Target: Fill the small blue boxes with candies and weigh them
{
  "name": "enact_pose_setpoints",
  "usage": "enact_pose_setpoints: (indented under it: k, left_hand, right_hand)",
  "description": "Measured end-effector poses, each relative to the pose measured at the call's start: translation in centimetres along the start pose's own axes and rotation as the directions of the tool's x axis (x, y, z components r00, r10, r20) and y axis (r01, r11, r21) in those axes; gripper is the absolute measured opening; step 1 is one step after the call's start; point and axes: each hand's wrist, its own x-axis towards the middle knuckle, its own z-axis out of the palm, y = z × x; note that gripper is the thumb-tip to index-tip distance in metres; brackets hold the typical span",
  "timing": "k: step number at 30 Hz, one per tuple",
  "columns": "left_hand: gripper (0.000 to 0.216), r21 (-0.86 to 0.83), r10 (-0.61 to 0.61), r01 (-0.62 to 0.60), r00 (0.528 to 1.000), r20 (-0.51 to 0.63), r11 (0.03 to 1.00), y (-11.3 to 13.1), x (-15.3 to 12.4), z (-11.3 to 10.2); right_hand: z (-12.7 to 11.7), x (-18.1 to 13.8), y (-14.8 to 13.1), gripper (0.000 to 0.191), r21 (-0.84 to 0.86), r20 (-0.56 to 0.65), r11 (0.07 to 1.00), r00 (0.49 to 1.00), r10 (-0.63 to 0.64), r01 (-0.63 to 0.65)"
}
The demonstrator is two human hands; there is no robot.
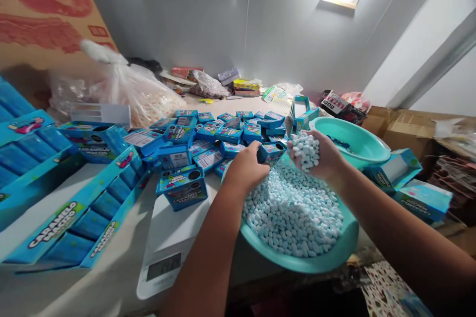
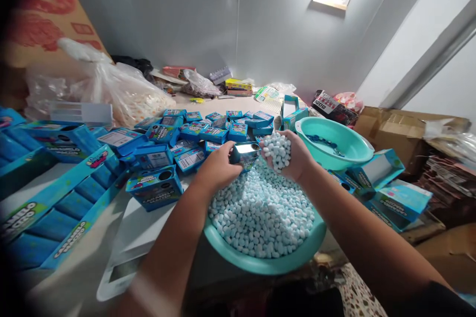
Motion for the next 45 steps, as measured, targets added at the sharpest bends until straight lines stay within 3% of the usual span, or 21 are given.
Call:
enact_pose_setpoints:
  k: [4,8,11,20,25,29,36,45]
  left_hand:
    - [0.037,-0.025,0.037,-0.037,0.999,-0.007,0.999,-0.1,-0.1,0.1]
    - [0.038,-0.116,0.060,-0.057,0.998,0.019,0.992,-0.4,0.0,0.2]
    - [0.040,-0.139,0.070,-0.065,0.997,0.034,0.988,-0.4,0.0,0.4]
    - [0.037,-0.094,0.104,-0.094,0.989,0.107,0.991,-0.4,-0.1,0.5]
    - [0.039,-0.093,0.079,-0.064,0.982,0.173,0.994,0.0,-0.1,0.3]
    - [0.038,-0.071,0.065,-0.054,0.985,0.160,0.996,0.1,-0.1,0.3]
    - [0.033,-0.099,0.092,-0.078,0.985,0.146,0.992,-0.3,-0.1,0.4]
    - [0.038,-0.107,0.100,-0.087,0.986,0.131,0.991,-0.4,-0.1,0.7]
  right_hand:
    - [1.4,0.7,-1.8,0.014,-0.018,0.078,0.977,0.975,-0.209,0.211]
    - [1.7,2.0,-2.2,0.021,-0.061,0.140,0.894,0.891,-0.433,0.444]
    - [0.9,3.1,-2.0,0.023,-0.114,0.143,0.841,0.846,-0.514,0.530]
    - [-0.8,4.3,-1.1,0.027,-0.033,0.016,0.837,0.837,-0.547,0.547]
    - [-0.7,4.7,-0.8,0.023,0.011,0.007,0.831,0.831,-0.556,0.556]
    - [-0.8,4.7,-0.6,0.020,0.099,0.012,0.826,0.830,-0.558,0.554]
    - [-1.3,4.2,-0.9,0.029,-0.169,0.095,0.765,0.783,-0.615,0.622]
    - [-0.7,3.9,-0.5,0.027,-0.175,0.053,0.731,0.748,-0.662,0.659]
